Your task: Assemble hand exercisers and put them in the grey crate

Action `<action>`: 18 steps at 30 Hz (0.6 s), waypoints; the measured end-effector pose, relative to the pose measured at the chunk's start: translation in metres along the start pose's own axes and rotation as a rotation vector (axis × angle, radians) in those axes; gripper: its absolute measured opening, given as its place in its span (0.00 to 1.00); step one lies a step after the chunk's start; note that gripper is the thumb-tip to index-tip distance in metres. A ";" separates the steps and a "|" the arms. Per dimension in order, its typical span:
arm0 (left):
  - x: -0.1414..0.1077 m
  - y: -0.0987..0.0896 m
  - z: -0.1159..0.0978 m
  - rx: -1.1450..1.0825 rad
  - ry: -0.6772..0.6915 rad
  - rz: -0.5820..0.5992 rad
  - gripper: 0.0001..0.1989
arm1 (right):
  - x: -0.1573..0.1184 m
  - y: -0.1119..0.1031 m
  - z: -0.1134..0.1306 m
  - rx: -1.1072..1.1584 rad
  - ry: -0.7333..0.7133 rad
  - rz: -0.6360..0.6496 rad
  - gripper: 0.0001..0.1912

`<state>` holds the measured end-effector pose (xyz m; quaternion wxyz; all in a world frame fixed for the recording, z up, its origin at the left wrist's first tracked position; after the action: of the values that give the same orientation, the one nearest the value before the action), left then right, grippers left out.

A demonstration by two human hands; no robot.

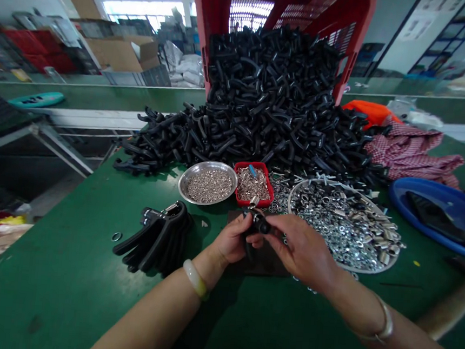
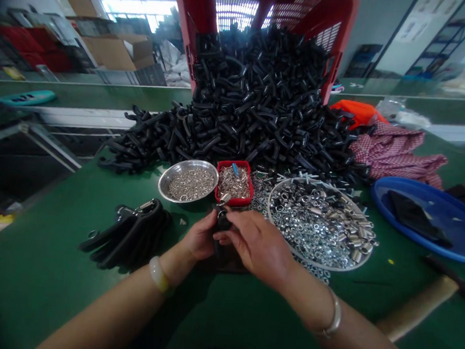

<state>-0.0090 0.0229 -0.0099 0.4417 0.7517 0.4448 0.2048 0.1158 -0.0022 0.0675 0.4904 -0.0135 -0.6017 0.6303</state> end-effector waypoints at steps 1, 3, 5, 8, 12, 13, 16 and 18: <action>-0.001 0.001 -0.002 0.049 0.012 0.023 0.18 | -0.002 -0.002 0.005 -0.052 -0.067 -0.042 0.11; -0.004 0.003 -0.006 0.160 0.032 0.051 0.20 | -0.006 -0.005 0.017 -0.140 -0.157 -0.088 0.11; -0.006 0.005 -0.008 0.258 0.052 0.094 0.21 | -0.008 -0.006 0.028 -0.216 -0.167 -0.094 0.13; -0.008 0.007 -0.010 0.337 0.047 0.216 0.22 | -0.012 -0.008 0.041 -0.314 -0.186 -0.106 0.15; -0.009 0.003 -0.012 0.351 0.047 0.299 0.21 | -0.021 -0.005 0.047 -0.358 -0.252 -0.147 0.19; -0.009 0.002 -0.013 0.351 0.050 0.305 0.21 | -0.022 -0.004 0.046 -0.356 -0.257 -0.152 0.20; -0.010 0.000 -0.012 0.359 0.044 0.325 0.21 | -0.024 -0.004 0.043 -0.350 -0.262 -0.180 0.19; -0.011 -0.001 -0.010 0.366 0.040 0.324 0.21 | -0.024 -0.004 0.042 -0.335 -0.293 -0.190 0.16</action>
<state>-0.0221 0.0191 -0.0041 0.2506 0.8767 0.3566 0.2037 0.1046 -0.0495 0.0686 0.4459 0.0539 -0.7611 0.4679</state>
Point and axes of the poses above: each hand's wrist, its own x-axis towards the middle knuckle, its own y-axis out of the palm, z = x × y, the point moved 3 cm from there along x, towards the middle knuckle, and after that the axes turned 1 degree about -x, right-handed, at the moved point
